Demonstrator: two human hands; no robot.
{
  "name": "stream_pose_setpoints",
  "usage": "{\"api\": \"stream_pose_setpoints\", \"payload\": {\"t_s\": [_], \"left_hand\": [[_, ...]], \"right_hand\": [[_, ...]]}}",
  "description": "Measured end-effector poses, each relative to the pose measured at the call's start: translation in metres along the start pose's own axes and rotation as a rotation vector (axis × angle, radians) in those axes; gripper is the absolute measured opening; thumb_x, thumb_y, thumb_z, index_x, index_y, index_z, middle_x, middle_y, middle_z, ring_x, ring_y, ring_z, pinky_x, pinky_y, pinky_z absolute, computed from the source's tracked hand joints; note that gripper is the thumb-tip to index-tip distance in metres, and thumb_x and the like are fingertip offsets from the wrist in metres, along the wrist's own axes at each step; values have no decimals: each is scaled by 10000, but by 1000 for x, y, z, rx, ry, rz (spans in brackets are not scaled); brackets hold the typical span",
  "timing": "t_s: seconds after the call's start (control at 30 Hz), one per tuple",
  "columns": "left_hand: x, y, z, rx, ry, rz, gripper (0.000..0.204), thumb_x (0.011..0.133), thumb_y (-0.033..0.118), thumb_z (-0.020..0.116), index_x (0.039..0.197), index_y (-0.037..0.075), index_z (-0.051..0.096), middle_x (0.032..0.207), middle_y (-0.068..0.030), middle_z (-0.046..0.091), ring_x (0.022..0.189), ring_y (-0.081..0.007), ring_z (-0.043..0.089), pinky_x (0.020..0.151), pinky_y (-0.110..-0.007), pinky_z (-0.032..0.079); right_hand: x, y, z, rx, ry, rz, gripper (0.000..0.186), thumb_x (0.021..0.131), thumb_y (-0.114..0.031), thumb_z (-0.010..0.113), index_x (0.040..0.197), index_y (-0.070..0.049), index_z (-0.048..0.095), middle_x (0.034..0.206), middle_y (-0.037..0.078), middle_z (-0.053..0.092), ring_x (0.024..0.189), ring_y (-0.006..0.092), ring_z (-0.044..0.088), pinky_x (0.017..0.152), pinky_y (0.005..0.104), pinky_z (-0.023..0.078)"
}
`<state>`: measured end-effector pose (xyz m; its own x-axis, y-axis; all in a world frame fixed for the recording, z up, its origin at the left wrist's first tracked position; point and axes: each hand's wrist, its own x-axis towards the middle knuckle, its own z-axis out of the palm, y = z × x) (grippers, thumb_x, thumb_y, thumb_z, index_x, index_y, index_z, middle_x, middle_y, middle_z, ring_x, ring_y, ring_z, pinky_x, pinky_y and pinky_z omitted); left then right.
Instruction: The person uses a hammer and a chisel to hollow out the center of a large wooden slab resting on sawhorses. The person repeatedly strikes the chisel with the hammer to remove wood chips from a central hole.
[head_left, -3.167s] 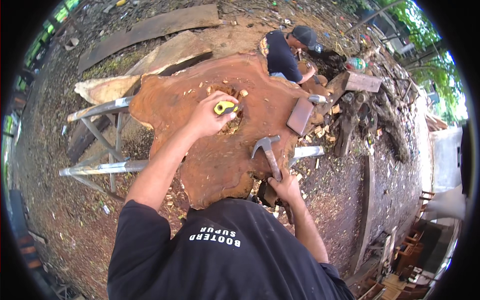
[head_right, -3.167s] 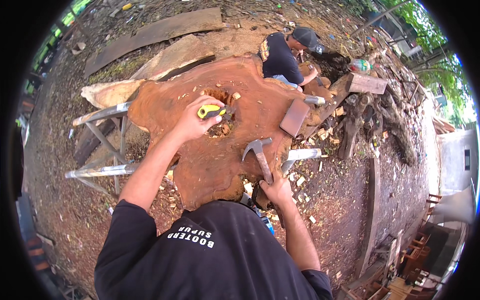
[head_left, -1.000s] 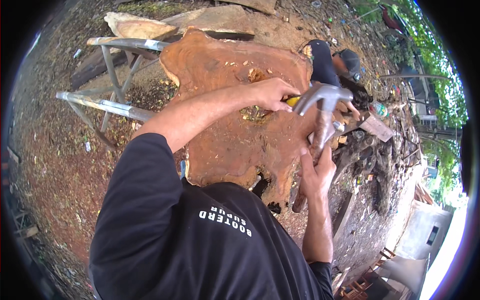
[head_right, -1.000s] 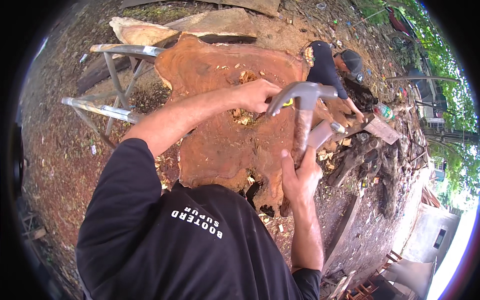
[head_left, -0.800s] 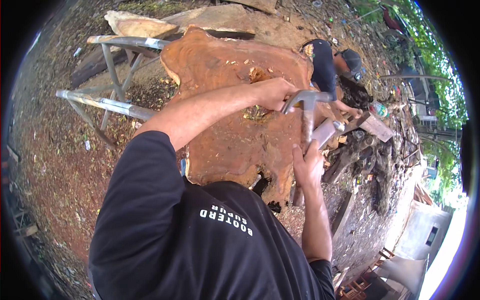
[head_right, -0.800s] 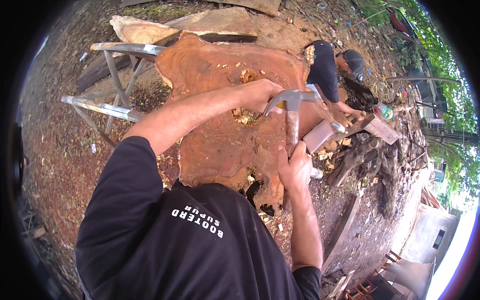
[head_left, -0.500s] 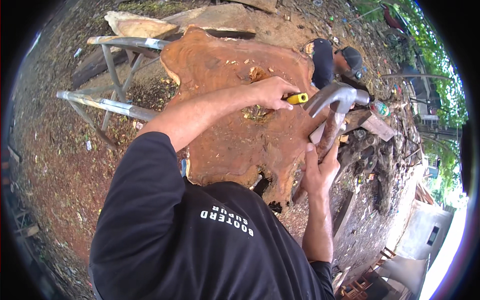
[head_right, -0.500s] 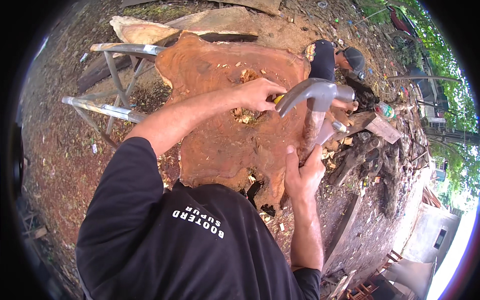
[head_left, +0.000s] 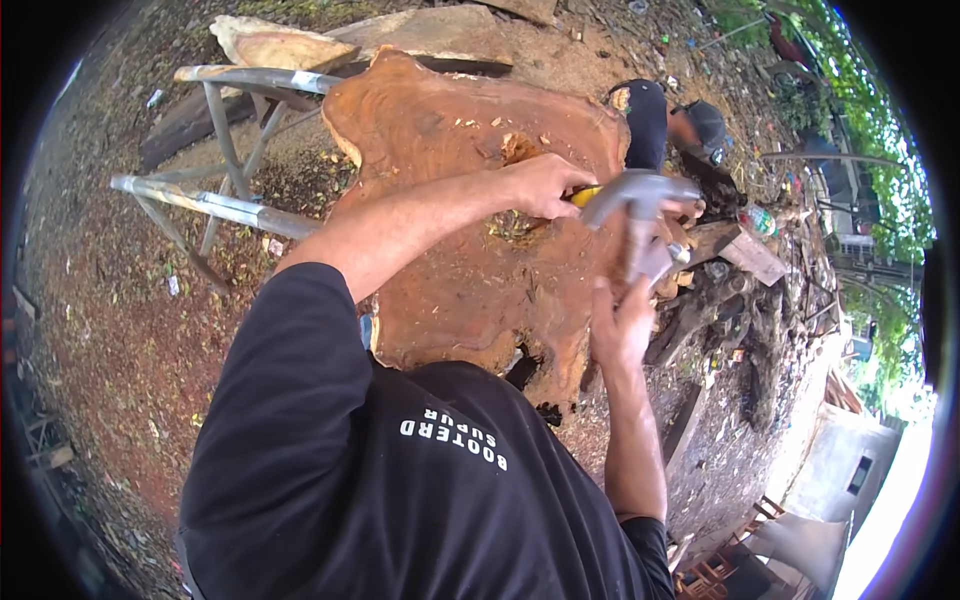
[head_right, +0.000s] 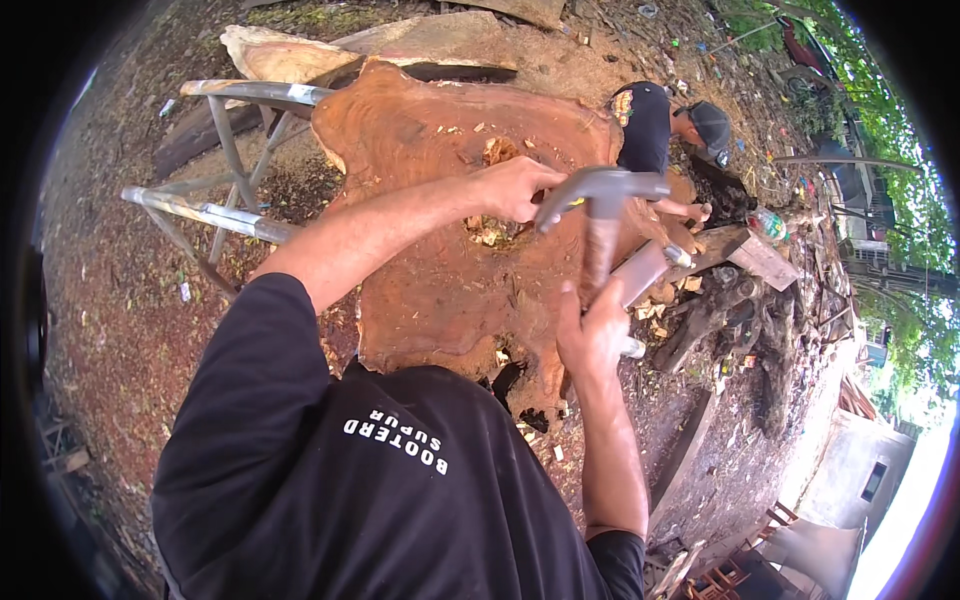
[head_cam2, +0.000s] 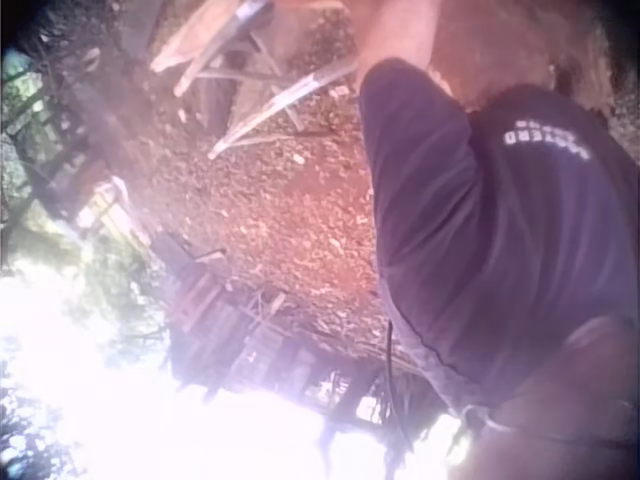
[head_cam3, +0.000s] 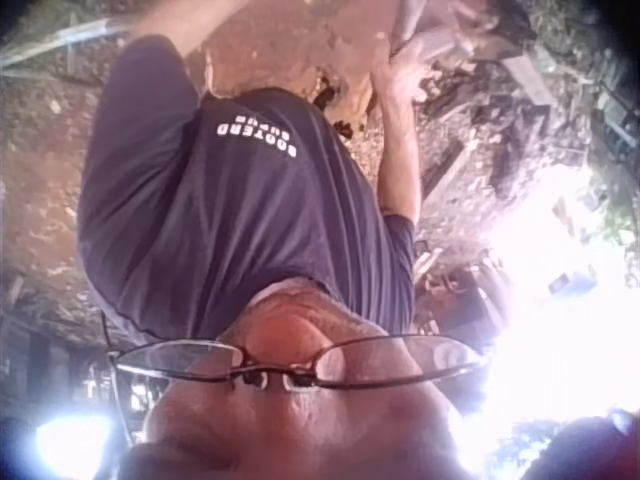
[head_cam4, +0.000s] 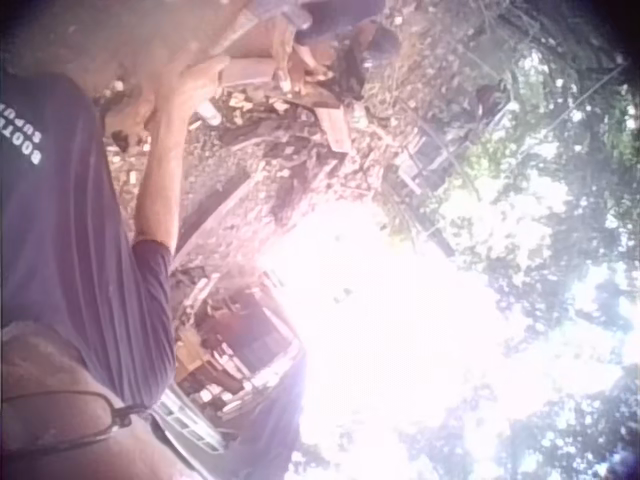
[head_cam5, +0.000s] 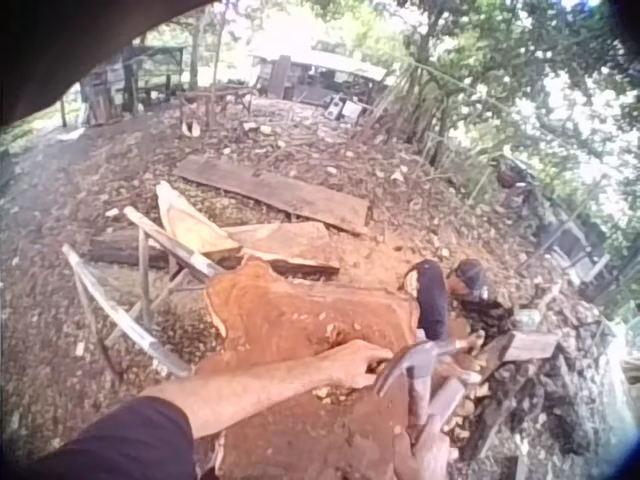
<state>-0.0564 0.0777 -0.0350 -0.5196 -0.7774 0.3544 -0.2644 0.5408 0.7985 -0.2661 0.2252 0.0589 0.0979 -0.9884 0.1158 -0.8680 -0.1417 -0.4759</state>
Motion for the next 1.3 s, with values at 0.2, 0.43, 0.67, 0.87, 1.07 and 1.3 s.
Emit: {"api": "stream_pose_setpoints", "payload": {"t_s": [0.2,0.43,0.67,0.87,1.07,1.3], "left_hand": [[-10,0,-2,15,11,-42,421,786,289,803,1146,105,685,896,-118,718,854,-326,711,816,-446,550],[-2,13,-6,13,-50,-104,458,786,297,807,1207,162,689,964,-125,750,920,-284,727,856,-437,552],[-15,-1,3,65,12,-129,433,798,310,805,1170,119,694,977,-143,740,919,-327,718,863,-444,544],[-6,-1,3,26,-68,-65,424,790,275,807,1159,106,685,940,-156,727,899,-326,715,845,-440,539],[-14,1,4,4,-14,-103,439,772,241,805,1163,91,673,968,-155,721,901,-340,705,843,-448,541],[-6,-14,11,180,-178,-216,416,768,231,804,1134,81,676,996,-169,718,934,-351,697,871,-453,533]], "right_hand": [[16,-21,-18,-42,-96,73,327,907,-263,705,923,12,529,655,221,646,587,416,669,548,485,509],[3,17,9,-44,-44,75,341,907,-271,696,923,23,526,689,258,648,601,453,658,599,514,520],[11,-20,-19,45,-12,44,305,904,-243,713,936,5,538,700,267,647,637,470,664,615,517,519],[6,31,23,-174,-95,34,365,898,-299,698,965,24,542,711,270,652,657,458,669,648,518,527],[8,-4,-1,46,-34,106,330,896,-272,713,938,7,544,668,239,646,593,415,662,585,490,519],[-3,41,37,-46,-40,102,377,916,-323,691,984,26,567,653,189,637,573,313,652,540,474,514]]}}
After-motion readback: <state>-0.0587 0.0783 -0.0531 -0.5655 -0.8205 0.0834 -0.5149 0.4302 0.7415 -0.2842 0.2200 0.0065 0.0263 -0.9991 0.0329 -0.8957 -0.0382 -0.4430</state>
